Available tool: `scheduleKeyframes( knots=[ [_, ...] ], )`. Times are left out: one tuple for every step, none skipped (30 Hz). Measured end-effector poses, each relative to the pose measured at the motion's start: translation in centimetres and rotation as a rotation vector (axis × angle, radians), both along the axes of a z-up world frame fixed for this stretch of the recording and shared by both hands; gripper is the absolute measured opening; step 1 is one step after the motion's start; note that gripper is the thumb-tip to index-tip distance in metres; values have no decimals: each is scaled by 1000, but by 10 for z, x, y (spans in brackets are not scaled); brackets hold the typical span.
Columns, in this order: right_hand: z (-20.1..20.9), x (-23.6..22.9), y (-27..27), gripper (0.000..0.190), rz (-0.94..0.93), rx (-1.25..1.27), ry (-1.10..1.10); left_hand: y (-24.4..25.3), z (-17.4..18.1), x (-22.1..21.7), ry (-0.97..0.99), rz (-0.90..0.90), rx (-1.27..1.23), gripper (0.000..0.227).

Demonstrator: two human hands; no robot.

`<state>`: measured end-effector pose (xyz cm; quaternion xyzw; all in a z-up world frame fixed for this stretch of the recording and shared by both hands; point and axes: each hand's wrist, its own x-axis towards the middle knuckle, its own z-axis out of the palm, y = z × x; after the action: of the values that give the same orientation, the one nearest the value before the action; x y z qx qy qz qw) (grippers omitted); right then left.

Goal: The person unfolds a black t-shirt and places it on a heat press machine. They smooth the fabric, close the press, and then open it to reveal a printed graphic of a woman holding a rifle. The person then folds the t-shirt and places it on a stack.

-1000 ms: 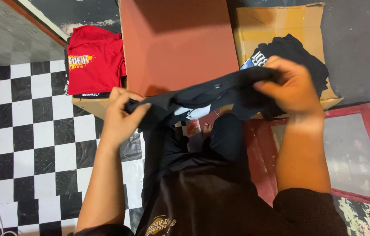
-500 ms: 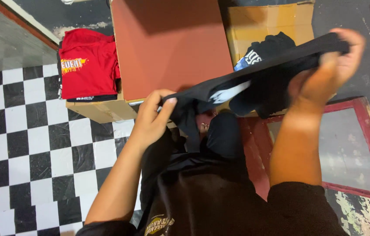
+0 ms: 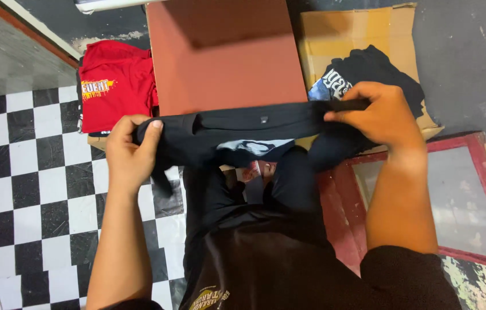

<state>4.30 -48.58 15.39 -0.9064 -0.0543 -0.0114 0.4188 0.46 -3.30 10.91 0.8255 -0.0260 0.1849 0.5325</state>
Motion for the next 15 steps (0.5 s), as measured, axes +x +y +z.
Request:
scheduleKeyframes(
  knots=[
    [-5, 0, -5, 29, 1, 1, 4, 4, 2, -2, 4, 1, 1, 16],
    [-10, 0, -10, 32, 78, -65, 54, 7, 3, -5, 47, 1, 52, 19],
    [-14, 1, -15, 35, 155, -131, 104, 11, 4, -7, 90, 0, 104, 21],
    [-13, 0, -15, 35, 157, -132, 102, 14, 10, -8, 88, 2, 103, 21],
    [-12, 0, -14, 36, 217, -155, 197, 17, 16, -9, 183, -7, 137, 22],
    [-11, -1, -13, 36, 277, -178, 297, 20, 22, -11, 282, -17, 171, 22],
    [-4, -4, -13, 36, 279, -180, 299, 30, 19, -15, 285, -15, 169, 22],
    [2, -7, -13, 35, 280, -181, 406, 40, 15, -18, 340, -73, 138, 23],
    [9, -11, -13, 33, 280, -181, 513, 51, 12, -21, 396, -131, 107, 23],
    [8, -10, -20, 33, 280, -180, 517, 54, 14, -21, 400, -133, 107, 23],
    [7, -9, -27, 29, 304, -160, 492, 58, 17, -21, 404, -208, 26, 22],
    [7, -8, -35, 25, 327, -140, 462, 62, 20, -19, 404, -285, -54, 21],
    [4, -1, -36, 25, 325, -139, 463, 60, 20, -12, 405, -287, -54, 21],
    [1, 8, -36, 24, 337, -144, 266, 59, 21, -3, 360, -243, -34, 20],
    [-1, 16, -37, 22, 348, -148, 70, 58, 23, 5, 315, -198, -14, 19]
  ],
)
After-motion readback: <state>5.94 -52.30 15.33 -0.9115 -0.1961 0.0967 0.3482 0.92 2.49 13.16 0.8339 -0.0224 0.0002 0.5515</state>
